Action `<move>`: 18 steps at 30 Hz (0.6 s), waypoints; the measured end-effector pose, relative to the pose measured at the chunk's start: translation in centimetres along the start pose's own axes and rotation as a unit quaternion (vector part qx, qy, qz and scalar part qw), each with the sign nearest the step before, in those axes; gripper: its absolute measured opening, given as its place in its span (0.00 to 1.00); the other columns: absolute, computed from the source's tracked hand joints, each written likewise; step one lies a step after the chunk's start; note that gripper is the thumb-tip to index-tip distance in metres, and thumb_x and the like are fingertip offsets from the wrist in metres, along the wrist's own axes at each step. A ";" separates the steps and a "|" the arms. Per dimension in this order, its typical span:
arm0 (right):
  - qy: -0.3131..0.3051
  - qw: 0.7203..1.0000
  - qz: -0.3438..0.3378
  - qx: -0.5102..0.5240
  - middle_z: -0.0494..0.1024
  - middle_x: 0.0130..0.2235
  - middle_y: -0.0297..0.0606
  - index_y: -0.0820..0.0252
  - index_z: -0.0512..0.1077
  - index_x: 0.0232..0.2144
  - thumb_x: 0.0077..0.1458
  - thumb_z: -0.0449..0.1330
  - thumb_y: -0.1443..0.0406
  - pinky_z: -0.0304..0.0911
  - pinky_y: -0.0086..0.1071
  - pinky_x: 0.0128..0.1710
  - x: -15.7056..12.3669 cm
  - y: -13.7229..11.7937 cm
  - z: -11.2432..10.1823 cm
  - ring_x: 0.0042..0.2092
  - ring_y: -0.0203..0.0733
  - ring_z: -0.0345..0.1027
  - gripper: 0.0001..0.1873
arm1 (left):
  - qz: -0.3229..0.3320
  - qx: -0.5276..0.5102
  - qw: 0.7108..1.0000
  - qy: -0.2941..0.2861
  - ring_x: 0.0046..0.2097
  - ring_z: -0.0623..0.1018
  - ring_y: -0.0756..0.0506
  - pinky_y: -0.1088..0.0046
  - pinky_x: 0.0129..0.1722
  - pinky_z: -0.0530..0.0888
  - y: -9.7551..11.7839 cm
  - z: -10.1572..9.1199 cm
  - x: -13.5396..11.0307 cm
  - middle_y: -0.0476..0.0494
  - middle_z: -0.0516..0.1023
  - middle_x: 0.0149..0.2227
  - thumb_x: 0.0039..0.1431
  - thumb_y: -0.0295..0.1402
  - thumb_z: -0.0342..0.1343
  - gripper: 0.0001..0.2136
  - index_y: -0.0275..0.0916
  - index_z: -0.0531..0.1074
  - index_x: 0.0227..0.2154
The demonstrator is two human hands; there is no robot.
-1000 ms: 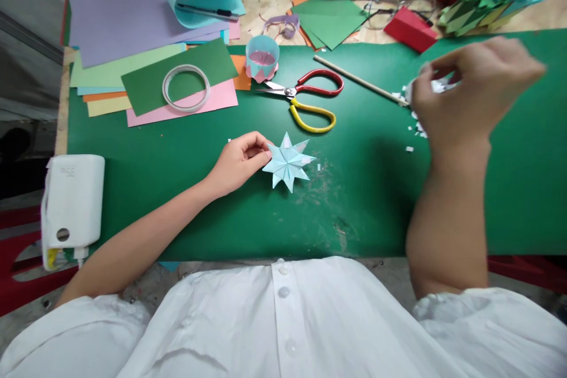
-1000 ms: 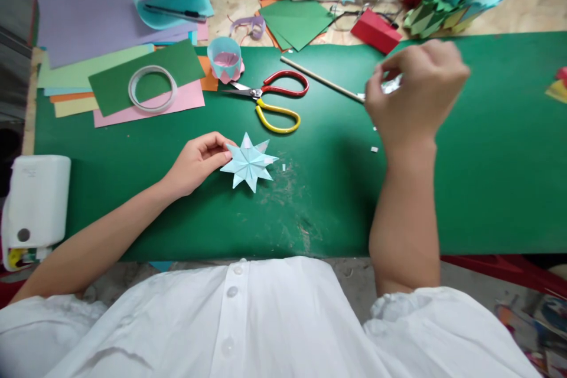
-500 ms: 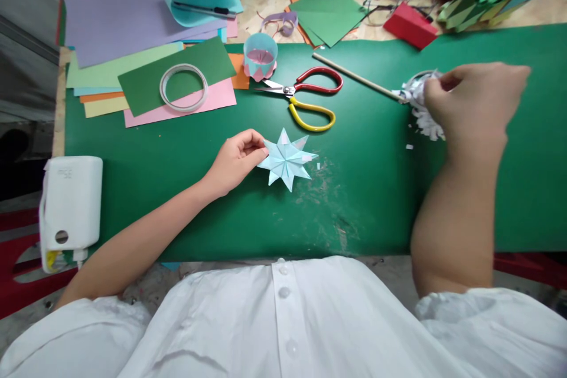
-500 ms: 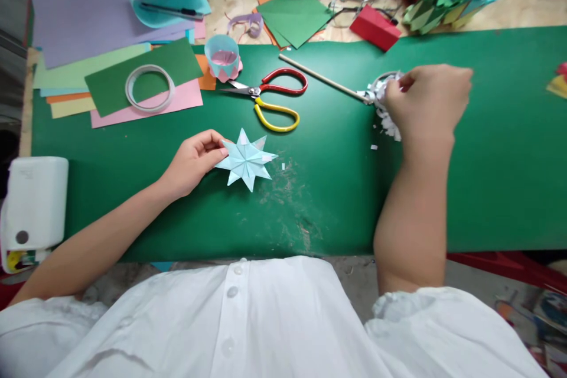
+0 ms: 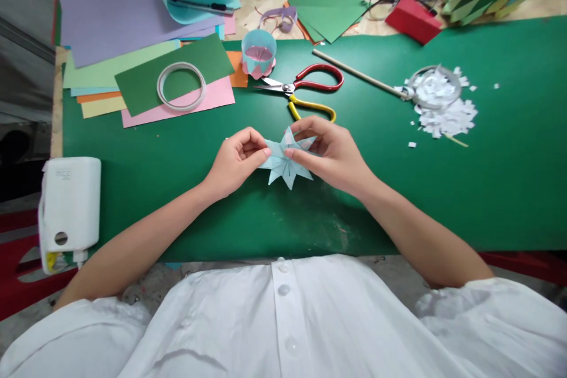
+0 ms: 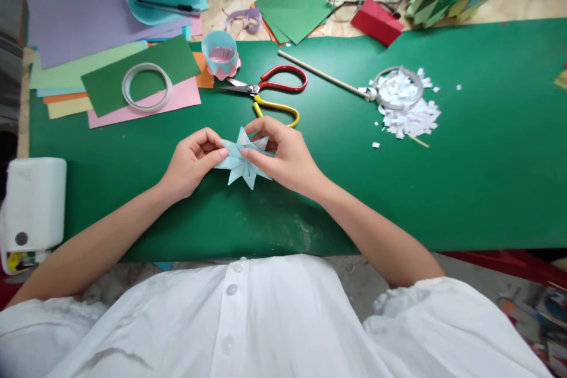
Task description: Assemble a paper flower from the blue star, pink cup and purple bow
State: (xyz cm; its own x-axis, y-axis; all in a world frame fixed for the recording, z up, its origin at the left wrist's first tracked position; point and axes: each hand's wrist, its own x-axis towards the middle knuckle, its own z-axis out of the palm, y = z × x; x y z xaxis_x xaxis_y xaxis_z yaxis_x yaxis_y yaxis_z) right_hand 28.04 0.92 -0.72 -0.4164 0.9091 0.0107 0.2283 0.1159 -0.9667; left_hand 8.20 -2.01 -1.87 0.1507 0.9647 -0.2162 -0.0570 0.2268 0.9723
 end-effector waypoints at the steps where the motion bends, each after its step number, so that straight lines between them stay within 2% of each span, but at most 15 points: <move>1: -0.012 0.999 0.013 0.033 0.76 0.35 0.35 0.59 0.71 0.38 0.50 0.69 0.58 0.66 0.30 0.28 0.1 0.2 0.1 0.32 0.35 0.70 0.16 | -0.004 -0.005 1.000 -0.008 0.30 0.72 0.53 0.77 0.32 0.71 0.0 -0.1 0.0 0.51 0.74 0.28 0.49 0.37 0.66 0.13 0.39 0.66 0.27; 6: -0.088 0.989 0.054 0.110 0.74 0.31 0.32 0.59 0.70 0.35 0.45 0.74 0.58 0.62 0.26 0.23 0.5 0.3 -0.3 0.27 0.32 0.66 0.21 | -0.040 -0.063 0.996 -0.047 0.35 0.77 0.51 0.76 0.35 0.77 0.2 -0.4 -0.1 0.48 0.78 0.34 0.53 0.39 0.63 0.10 0.38 0.71 0.30; 12: -0.127 0.989 0.020 0.071 0.70 0.31 0.30 0.59 0.67 0.34 0.49 0.70 0.64 0.56 0.24 0.21 0.5 0.0 -0.5 0.25 0.27 0.59 0.16 | -0.032 -0.006 0.995 -0.095 0.33 0.76 0.51 0.75 0.35 0.75 0.4 -0.7 0.2 0.48 0.78 0.31 0.55 0.39 0.63 0.09 0.37 0.76 0.29; 18: -0.167 0.985 0.019 0.040 0.69 0.33 0.30 0.60 0.67 0.35 0.50 0.68 0.65 0.57 0.24 0.23 0.3 0.0 -0.8 0.27 0.27 0.58 0.14 | -0.027 0.016 0.995 -0.098 0.32 0.75 0.52 0.75 0.36 0.74 0.6 -0.8 0.3 0.49 0.77 0.29 0.49 0.36 0.67 0.09 0.37 0.76 0.28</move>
State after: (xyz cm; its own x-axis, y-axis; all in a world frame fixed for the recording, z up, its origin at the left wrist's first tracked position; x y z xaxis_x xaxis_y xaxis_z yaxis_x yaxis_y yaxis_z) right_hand 28.59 1.53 -0.51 -0.6779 0.7286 -0.0982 0.1855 0.0402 -0.9818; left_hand 7.41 -1.50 -1.41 0.3430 0.9057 -0.2492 -0.0122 0.2695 0.9629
